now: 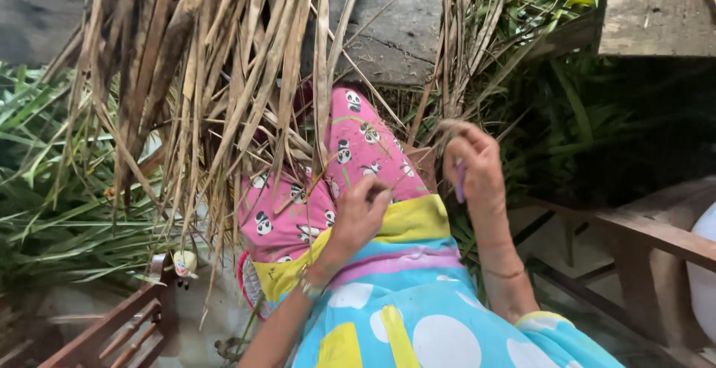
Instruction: Stripping leaves from palm fronds to extract the central ribs.
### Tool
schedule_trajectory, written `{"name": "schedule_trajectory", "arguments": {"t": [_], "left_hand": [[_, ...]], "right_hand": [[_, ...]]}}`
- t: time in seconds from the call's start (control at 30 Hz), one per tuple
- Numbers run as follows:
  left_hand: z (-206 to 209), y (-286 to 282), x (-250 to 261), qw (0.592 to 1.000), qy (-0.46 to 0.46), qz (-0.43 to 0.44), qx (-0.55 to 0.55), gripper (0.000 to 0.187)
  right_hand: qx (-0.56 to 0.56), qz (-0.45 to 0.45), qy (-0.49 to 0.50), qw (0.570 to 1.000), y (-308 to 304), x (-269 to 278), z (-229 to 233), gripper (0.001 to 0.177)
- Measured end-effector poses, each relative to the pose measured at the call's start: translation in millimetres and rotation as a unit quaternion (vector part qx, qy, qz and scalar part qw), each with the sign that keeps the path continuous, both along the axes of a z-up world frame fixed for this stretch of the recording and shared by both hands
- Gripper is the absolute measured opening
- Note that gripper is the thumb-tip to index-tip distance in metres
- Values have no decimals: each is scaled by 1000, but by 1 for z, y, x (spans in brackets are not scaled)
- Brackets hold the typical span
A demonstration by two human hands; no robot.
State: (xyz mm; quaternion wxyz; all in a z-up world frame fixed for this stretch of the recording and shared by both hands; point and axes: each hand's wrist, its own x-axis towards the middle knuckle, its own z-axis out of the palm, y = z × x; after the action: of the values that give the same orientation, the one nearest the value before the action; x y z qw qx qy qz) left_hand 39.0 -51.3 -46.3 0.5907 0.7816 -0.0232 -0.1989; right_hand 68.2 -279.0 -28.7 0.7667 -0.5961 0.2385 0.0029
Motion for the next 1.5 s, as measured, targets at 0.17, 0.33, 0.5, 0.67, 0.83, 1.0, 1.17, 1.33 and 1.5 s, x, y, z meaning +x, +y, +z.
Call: {"name": "schedule_trajectory", "arguments": {"t": [0.17, 0.33, 0.5, 0.67, 0.83, 1.0, 1.17, 1.33, 1.5], "left_hand": [[-5, -39, 13, 986, 77, 28, -143, 8], [1, -49, 17, 940, 163, 100, -283, 7], [-3, -64, 16, 904, 208, 103, -359, 8], [13, -53, 15, 884, 200, 106, -408, 7], [17, -42, 8, 905, 184, 85, -374, 8], [-2, -30, -2, 960, 116, 33, -251, 8], [17, -6, -9, 978, 95, 2, -188, 8], [26, 17, -18, 986, 79, -15, -143, 7], [37, 41, -24, 989, 94, -25, -113, 10]], "right_hand": [[59, 6, -15, 998, 24, -18, -16, 37], [106, -56, -37, 992, 5, -13, -18, 33], [97, 70, -57, 991, 28, -28, -4, 36], [204, 81, -113, 969, 18, -29, -24, 24], [135, 37, -138, 981, 18, -15, -11, 8], [152, 6, -148, 977, -4, -5, -25, 12], [167, 1, -149, 975, -42, 8, -51, 18], [181, -14, -137, 974, -62, 17, -62, 19], [197, -24, -118, 973, -83, 28, -88, 21]]}}
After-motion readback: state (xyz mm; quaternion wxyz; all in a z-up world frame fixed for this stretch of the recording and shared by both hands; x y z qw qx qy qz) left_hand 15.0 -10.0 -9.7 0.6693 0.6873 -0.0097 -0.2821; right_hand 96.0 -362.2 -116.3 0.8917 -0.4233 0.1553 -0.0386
